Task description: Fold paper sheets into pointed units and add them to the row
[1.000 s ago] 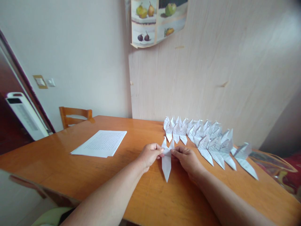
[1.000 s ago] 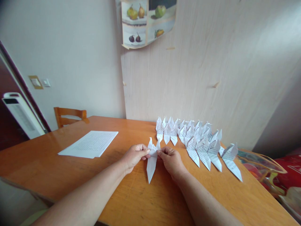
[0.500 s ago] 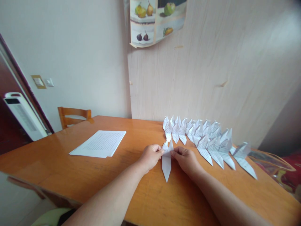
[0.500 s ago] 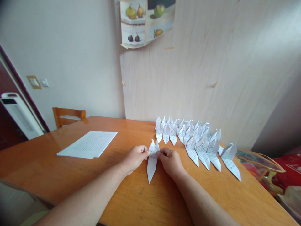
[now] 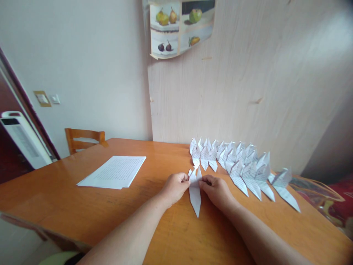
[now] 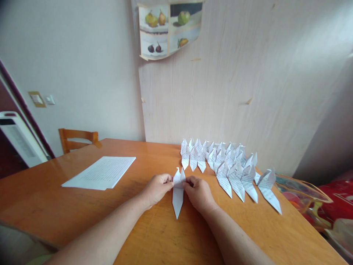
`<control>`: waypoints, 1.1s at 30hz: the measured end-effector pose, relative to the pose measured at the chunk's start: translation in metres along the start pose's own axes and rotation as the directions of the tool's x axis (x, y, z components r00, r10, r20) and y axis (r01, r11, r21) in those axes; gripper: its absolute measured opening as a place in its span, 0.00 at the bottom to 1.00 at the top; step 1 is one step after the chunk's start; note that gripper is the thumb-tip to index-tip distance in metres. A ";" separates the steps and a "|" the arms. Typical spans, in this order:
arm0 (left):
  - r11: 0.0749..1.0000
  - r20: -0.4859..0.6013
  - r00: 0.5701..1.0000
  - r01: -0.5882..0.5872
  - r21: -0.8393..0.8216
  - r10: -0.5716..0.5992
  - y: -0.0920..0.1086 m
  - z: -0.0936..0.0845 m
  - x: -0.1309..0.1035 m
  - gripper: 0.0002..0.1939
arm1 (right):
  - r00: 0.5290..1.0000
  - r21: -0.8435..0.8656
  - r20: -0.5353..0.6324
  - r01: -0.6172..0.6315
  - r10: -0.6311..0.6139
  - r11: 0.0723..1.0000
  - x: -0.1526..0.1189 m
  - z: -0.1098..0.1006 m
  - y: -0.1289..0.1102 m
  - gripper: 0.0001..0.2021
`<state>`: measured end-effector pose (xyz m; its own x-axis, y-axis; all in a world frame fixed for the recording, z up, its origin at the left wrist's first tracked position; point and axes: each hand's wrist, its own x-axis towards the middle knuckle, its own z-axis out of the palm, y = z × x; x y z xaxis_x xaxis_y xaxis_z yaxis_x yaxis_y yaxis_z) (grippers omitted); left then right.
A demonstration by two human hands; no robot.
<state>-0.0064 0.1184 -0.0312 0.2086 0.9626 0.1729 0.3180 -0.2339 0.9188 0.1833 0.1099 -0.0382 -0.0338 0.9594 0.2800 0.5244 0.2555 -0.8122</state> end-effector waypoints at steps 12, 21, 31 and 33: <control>0.996 -0.008 1.000 -0.020 -0.087 0.020 -0.004 0.003 0.001 0.08 | 1.000 0.072 -0.020 0.007 -0.006 0.997 0.000 -0.001 -0.002 0.07; 0.984 -0.133 0.989 -0.083 -0.158 0.062 0.009 -0.005 -0.003 0.13 | 0.999 0.372 -0.002 -0.047 0.051 0.927 -0.004 -0.007 -0.013 0.07; 0.887 0.031 0.989 -0.115 -0.447 0.144 0.032 -0.007 -0.017 0.14 | 0.970 0.676 0.153 -0.241 0.188 0.696 -0.004 -0.014 -0.015 0.04; 0.874 0.054 0.985 -0.121 -0.470 0.166 0.035 -0.007 -0.018 0.14 | 0.955 0.713 0.215 -0.295 0.203 0.636 -0.004 -0.017 -0.018 0.04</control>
<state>-0.0059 0.0934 0.0007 0.3082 0.9017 0.3033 -0.1820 -0.2570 0.9491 0.1885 0.0993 -0.0162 -0.1085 0.9941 -0.0073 -0.2625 -0.0357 -0.9643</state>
